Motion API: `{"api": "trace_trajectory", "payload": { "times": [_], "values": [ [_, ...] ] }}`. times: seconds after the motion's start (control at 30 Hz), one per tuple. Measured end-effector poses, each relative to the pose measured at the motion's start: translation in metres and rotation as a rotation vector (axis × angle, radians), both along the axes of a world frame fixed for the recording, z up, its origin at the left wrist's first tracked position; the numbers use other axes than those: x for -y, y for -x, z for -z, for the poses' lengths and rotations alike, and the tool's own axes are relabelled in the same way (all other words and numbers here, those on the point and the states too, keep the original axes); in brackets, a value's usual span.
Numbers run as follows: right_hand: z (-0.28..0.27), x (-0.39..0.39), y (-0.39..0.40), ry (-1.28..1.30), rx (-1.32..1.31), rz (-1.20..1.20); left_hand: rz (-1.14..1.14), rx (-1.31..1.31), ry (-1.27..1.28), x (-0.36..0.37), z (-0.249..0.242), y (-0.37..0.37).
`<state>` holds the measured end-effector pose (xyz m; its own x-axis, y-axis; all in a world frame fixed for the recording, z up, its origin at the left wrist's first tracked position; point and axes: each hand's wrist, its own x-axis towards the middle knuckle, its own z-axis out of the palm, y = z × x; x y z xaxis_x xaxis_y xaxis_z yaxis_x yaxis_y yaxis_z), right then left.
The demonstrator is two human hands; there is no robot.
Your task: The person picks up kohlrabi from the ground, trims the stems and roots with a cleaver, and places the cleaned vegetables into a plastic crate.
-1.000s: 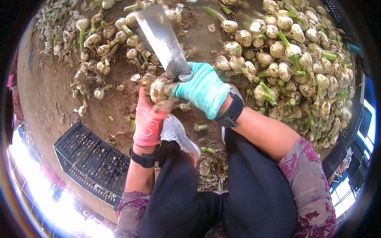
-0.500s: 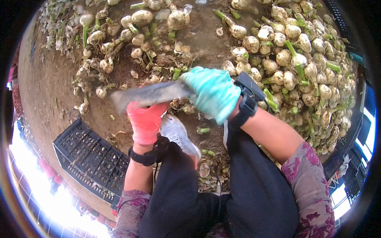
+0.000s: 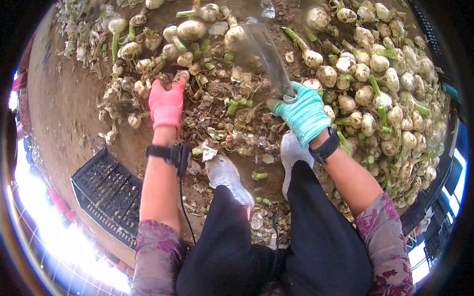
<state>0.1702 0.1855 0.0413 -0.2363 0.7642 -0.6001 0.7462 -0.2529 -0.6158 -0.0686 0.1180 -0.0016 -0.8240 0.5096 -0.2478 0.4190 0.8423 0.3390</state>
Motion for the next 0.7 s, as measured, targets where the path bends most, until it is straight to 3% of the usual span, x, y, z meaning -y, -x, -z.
{"api": "trace_trajectory", "payload": {
  "times": [0.03,0.2,0.27,0.33,0.4,0.47,0.5,0.6,0.67,0.7],
  "values": [
    [0.002,-0.001,-0.001,0.005,0.008,0.008,0.007,0.084,0.129,-0.008,0.001,0.006],
    [-0.01,-0.009,0.01,0.012,0.02,-0.059,0.138,0.049,0.054,0.002,0.038,0.007],
    [-0.009,-0.007,0.009,0.0,-0.01,-0.068,0.087,0.481,-0.422,0.023,0.03,0.001],
    [-0.006,-0.002,0.007,-0.013,-0.172,-0.041,-0.065,0.679,-0.68,0.052,0.023,0.004],
    [-0.007,0.002,0.005,-0.053,-0.101,-0.065,-0.206,0.823,-0.837,0.076,-0.008,0.012],
    [-0.005,0.005,0.0,-0.035,-0.075,-0.039,-0.325,0.939,-0.864,0.099,-0.014,0.035],
    [-0.01,0.007,0.002,-0.027,-0.071,-0.03,-0.227,1.051,-0.869,0.091,-0.025,0.04],
    [-0.001,0.013,-0.002,-0.029,-0.168,-0.016,-0.234,1.18,-0.919,0.054,-0.014,0.042],
    [-0.004,0.014,-0.001,-0.063,-0.159,-0.028,-0.381,0.98,-0.62,0.016,-0.016,0.028],
    [-0.006,0.014,-0.001,-0.093,-0.15,-0.038,-0.257,0.785,-0.503,0.0,-0.009,0.021]
  ]
}}
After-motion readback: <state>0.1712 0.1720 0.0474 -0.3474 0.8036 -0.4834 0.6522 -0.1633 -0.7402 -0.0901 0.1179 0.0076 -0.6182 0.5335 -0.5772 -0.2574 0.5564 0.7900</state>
